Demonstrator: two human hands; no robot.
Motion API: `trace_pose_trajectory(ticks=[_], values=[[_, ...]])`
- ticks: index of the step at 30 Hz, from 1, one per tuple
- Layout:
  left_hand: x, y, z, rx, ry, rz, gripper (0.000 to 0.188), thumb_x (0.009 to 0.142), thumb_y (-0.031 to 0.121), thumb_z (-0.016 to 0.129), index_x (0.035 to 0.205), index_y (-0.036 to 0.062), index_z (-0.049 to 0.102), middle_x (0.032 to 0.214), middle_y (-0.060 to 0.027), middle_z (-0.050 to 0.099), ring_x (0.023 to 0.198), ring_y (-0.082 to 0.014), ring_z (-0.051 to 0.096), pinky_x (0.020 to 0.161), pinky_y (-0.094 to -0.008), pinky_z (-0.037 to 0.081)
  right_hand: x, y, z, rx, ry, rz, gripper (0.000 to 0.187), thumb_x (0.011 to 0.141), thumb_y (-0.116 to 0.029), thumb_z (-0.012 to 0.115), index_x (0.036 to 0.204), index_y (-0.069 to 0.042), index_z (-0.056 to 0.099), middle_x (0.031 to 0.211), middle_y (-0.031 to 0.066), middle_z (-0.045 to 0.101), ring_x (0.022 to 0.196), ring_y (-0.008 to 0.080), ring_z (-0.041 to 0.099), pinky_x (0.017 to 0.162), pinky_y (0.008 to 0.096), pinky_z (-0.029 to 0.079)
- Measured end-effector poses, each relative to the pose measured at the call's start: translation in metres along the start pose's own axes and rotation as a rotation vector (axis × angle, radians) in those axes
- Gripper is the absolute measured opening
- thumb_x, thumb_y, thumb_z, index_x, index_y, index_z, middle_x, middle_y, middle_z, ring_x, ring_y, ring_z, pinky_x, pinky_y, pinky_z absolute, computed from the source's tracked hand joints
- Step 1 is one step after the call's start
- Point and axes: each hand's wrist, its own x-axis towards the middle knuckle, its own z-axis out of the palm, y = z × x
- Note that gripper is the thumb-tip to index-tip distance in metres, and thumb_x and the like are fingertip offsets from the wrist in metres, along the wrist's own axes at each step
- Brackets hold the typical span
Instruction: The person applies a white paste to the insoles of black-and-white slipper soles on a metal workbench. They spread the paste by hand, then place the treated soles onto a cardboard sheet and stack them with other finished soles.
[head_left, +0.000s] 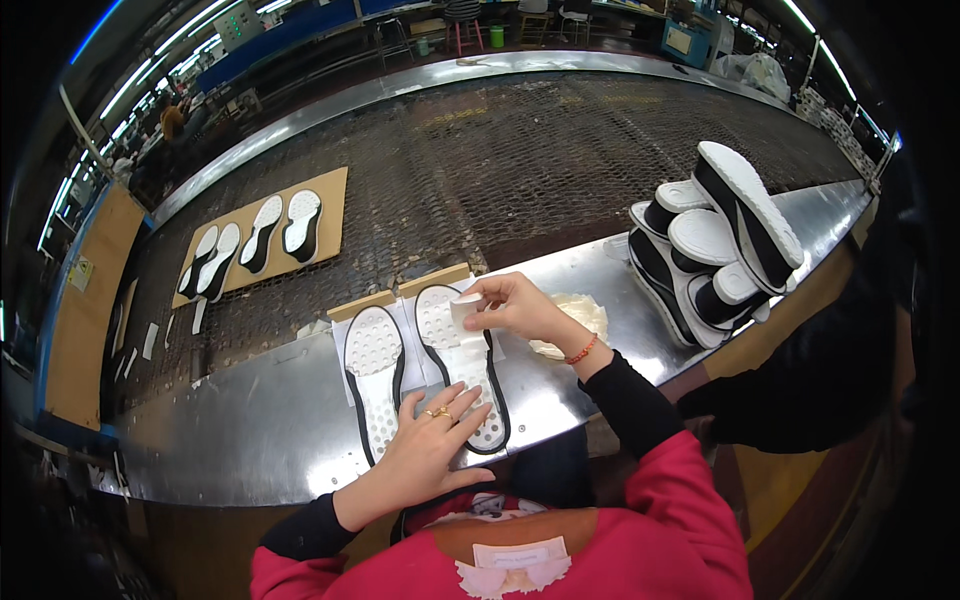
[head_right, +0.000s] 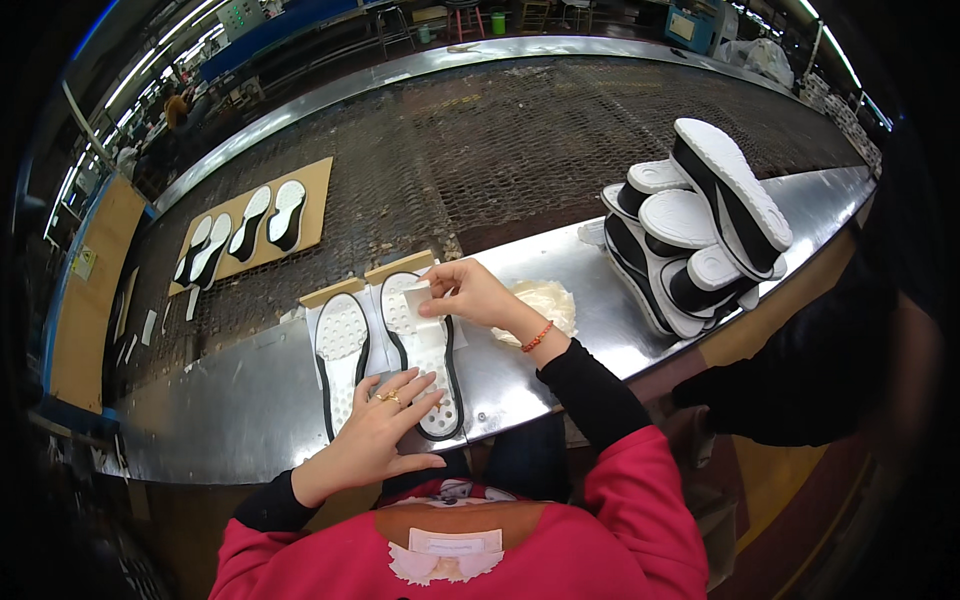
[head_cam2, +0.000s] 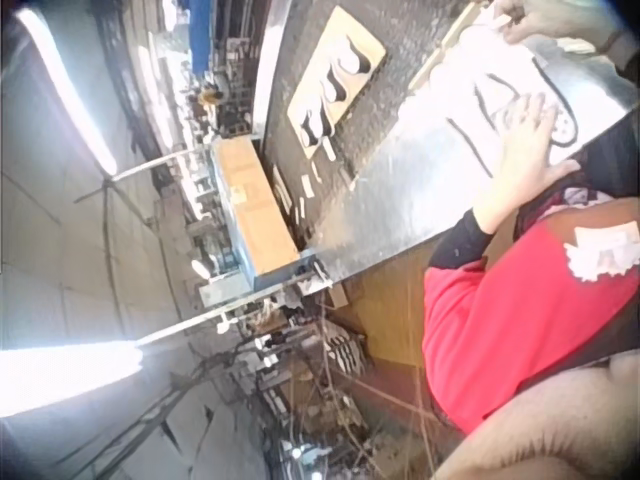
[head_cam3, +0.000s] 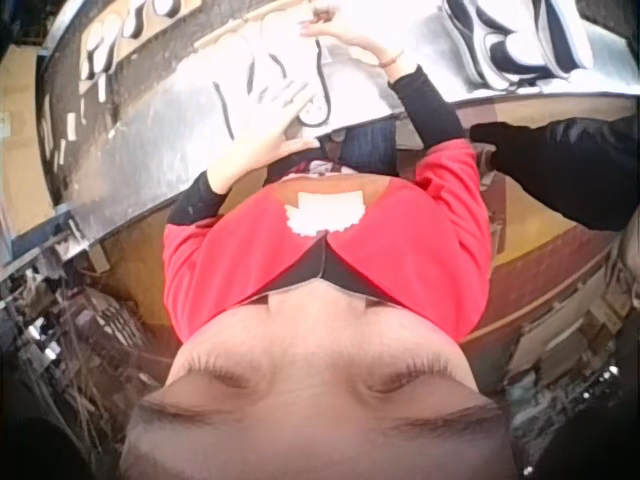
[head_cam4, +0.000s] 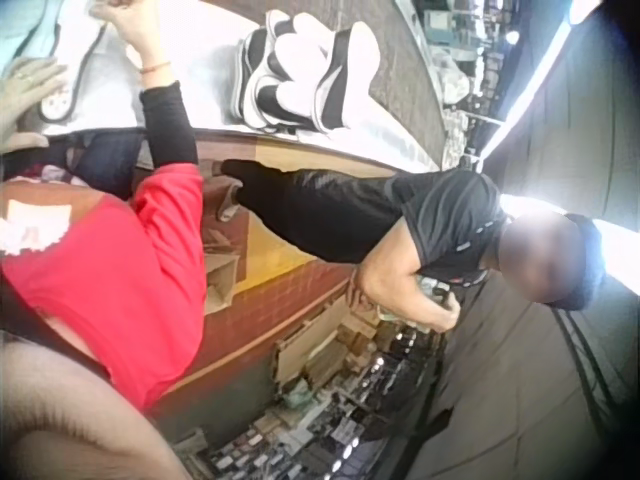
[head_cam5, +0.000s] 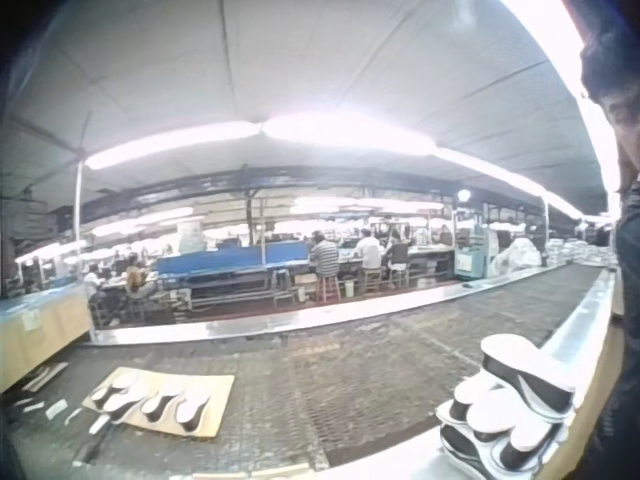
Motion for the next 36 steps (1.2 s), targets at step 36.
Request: trace_pose_trajectory(ticks=[36], values=[[0.028,-0.031,0.003,0.003,-0.101,0.042,0.116,0.062,0.067,0.078,0.138,-0.0108,0.037,0.138,-0.0305,0.044,0.132,-0.0392,0.042,0.108,-0.0539,0.027,0.011,0.021,0.030,-0.279,0.040,-0.023,0.021,0.075,-0.012,0.082,0.087,0.003,0.073,0.073,0.0075,0.069,0.066,0.0102,0.059,0.060,0.0259,0.048]])
